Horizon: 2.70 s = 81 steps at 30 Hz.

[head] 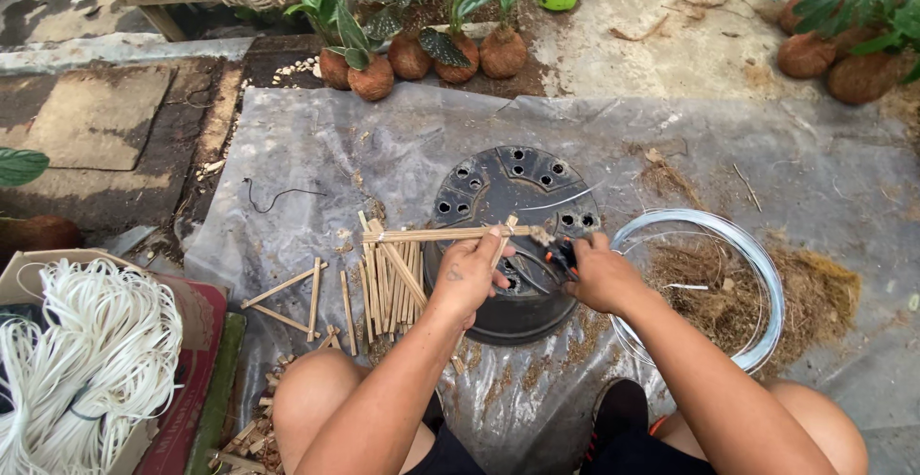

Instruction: The person sits on the ground and assembles small triangular frames from thin wooden dowels, using pliers to crimp fasteners at the joints. They pick up dowels one at a time, align them into triangle shapes, secure the corners, and set completed triangles aside with a growing pile of finished pieces.

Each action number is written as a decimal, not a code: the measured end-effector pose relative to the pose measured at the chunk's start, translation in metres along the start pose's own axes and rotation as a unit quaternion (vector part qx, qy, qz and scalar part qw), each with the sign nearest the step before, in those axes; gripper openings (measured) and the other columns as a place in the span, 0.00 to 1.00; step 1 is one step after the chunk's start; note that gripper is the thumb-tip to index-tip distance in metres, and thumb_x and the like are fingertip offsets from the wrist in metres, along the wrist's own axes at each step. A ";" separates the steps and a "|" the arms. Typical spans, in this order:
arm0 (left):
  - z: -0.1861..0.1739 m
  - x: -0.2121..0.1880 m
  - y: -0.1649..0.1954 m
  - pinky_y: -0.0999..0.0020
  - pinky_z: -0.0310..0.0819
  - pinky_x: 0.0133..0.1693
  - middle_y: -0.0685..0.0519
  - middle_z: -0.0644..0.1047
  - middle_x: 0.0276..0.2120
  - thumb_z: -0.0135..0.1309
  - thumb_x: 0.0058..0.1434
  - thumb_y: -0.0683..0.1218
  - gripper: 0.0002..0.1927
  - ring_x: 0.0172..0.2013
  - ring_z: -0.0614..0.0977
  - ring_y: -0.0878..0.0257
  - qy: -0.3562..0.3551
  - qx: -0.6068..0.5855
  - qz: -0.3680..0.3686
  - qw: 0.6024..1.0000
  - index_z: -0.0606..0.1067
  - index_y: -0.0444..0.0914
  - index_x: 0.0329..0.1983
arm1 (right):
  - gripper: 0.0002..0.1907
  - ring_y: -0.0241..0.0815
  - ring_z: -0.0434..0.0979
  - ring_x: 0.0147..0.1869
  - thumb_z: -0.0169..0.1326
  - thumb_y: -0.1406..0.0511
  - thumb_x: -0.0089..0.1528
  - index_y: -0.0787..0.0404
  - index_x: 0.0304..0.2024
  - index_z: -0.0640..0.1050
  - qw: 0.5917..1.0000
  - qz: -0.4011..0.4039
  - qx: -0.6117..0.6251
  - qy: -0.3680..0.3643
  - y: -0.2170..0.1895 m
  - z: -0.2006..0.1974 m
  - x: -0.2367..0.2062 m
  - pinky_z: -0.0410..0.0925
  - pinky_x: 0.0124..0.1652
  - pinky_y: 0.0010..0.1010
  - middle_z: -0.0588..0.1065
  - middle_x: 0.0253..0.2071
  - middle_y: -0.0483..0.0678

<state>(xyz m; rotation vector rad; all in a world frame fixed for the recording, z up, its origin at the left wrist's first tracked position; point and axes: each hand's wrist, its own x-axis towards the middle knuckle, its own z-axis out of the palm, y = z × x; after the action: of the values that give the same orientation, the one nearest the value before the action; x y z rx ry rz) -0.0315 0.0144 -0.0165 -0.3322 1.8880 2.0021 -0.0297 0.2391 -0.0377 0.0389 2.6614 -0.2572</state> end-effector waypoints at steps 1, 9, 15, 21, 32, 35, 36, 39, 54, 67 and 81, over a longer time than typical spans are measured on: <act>-0.002 0.000 -0.001 0.69 0.67 0.23 0.52 0.83 0.35 0.47 0.68 0.60 0.26 0.21 0.75 0.67 0.000 0.006 -0.003 1.000 0.81 0.34 0.42 | 0.38 0.59 0.75 0.61 0.65 0.55 0.55 0.59 0.63 0.66 0.999 0.025 0.016 0.011 -0.002 -0.001 0.000 0.70 0.57 0.46 0.65 0.64 0.58; -0.014 0.014 -0.011 0.67 0.69 0.26 0.53 0.83 0.34 0.48 0.68 0.59 0.24 0.21 0.73 0.66 0.029 0.028 0.024 0.999 0.81 0.34 0.42 | 0.30 0.61 0.85 0.43 0.58 0.63 0.52 0.57 0.58 0.71 0.963 0.077 0.245 0.081 -0.001 -0.028 -0.032 0.73 0.46 0.51 0.81 0.35 0.61; -0.004 0.010 -0.010 0.59 0.74 0.38 0.46 0.82 0.31 0.47 0.69 0.58 0.23 0.31 0.80 0.59 0.031 0.158 0.123 0.979 0.80 0.33 0.41 | 0.23 0.64 0.80 0.48 0.57 0.59 0.58 0.60 0.53 0.72 0.992 0.007 0.044 0.121 -0.022 -0.021 -0.058 0.71 0.49 0.52 0.80 0.43 0.61; -0.006 -0.005 0.009 0.55 0.73 0.43 0.39 0.81 0.31 0.46 0.68 0.60 0.25 0.37 0.83 0.44 0.005 0.288 0.085 0.954 0.80 0.34 0.40 | 0.37 0.62 0.77 0.55 0.56 0.65 0.55 0.54 0.67 0.64 0.986 -0.054 0.025 0.157 -0.021 -0.025 -0.065 0.70 0.51 0.51 0.74 0.56 0.56; -0.004 -0.001 -0.004 0.57 0.73 0.42 0.42 0.81 0.30 0.46 0.67 0.59 0.24 0.35 0.83 0.49 -0.025 0.303 0.076 0.950 0.80 0.33 0.39 | 0.43 0.61 0.74 0.60 0.57 0.66 0.53 0.52 0.71 0.59 0.990 -0.073 0.028 0.116 -0.022 -0.022 -0.065 0.68 0.56 0.50 0.68 0.62 0.55; -0.003 0.008 -0.015 0.62 0.74 0.40 0.47 0.81 0.28 0.49 0.67 0.59 0.25 0.32 0.81 0.59 -0.047 0.195 0.065 0.977 0.82 0.32 0.35 | 0.43 0.59 0.72 0.63 0.55 0.66 0.55 0.51 0.73 0.58 0.992 -0.051 0.043 0.109 -0.023 -0.019 -0.064 0.68 0.59 0.49 0.69 0.61 0.54; -0.004 0.011 -0.018 0.63 0.73 0.39 0.48 0.81 0.28 0.49 0.68 0.59 0.25 0.32 0.79 0.61 -0.052 0.178 0.052 0.981 0.82 0.32 0.34 | 0.44 0.59 0.72 0.64 0.55 0.67 0.55 0.51 0.74 0.57 0.992 -0.041 0.051 0.106 -0.023 -0.017 -0.063 0.67 0.60 0.48 0.69 0.61 0.54; -0.003 0.018 -0.025 0.64 0.71 0.37 0.51 0.79 0.28 0.50 0.69 0.58 0.25 0.30 0.75 0.64 -0.065 0.131 0.019 0.989 0.83 0.33 0.35 | 0.47 0.64 0.65 0.67 0.56 0.69 0.51 0.56 0.72 0.55 0.979 -0.083 0.079 0.171 -0.024 -0.011 -0.060 0.64 0.60 0.50 0.63 0.65 0.61; -0.003 0.011 -0.018 0.64 0.71 0.35 0.50 0.78 0.25 0.50 0.67 0.58 0.24 0.28 0.76 0.63 -0.068 0.188 0.049 0.979 0.81 0.33 0.32 | 0.40 0.58 0.72 0.61 0.56 0.68 0.54 0.49 0.69 0.63 0.987 -0.098 0.086 0.096 -0.020 -0.022 -0.060 0.67 0.57 0.49 0.72 0.55 0.54; -0.003 0.013 -0.019 0.64 0.72 0.35 0.49 0.79 0.25 0.50 0.66 0.58 0.24 0.28 0.78 0.61 -0.071 0.215 0.044 0.973 0.81 0.33 0.31 | 0.38 0.58 0.71 0.63 0.56 0.69 0.53 0.54 0.67 0.65 0.980 -0.137 0.128 0.069 -0.010 -0.024 -0.053 0.65 0.59 0.46 0.71 0.59 0.55; -0.003 0.008 -0.012 0.62 0.74 0.38 0.46 0.82 0.28 0.48 0.66 0.58 0.24 0.31 0.82 0.57 -0.074 0.253 0.061 0.963 0.81 0.32 0.35 | 0.16 0.55 0.74 0.59 0.56 0.65 0.55 0.61 0.46 0.75 0.993 -0.108 0.026 0.049 -0.009 -0.026 -0.050 0.64 0.57 0.49 0.76 0.48 0.54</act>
<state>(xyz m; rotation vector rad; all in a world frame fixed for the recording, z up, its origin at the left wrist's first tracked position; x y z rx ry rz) -0.0335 0.0131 -0.0309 0.0734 2.2712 1.4815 0.0028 0.2362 0.0090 -0.2254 2.7567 -0.4051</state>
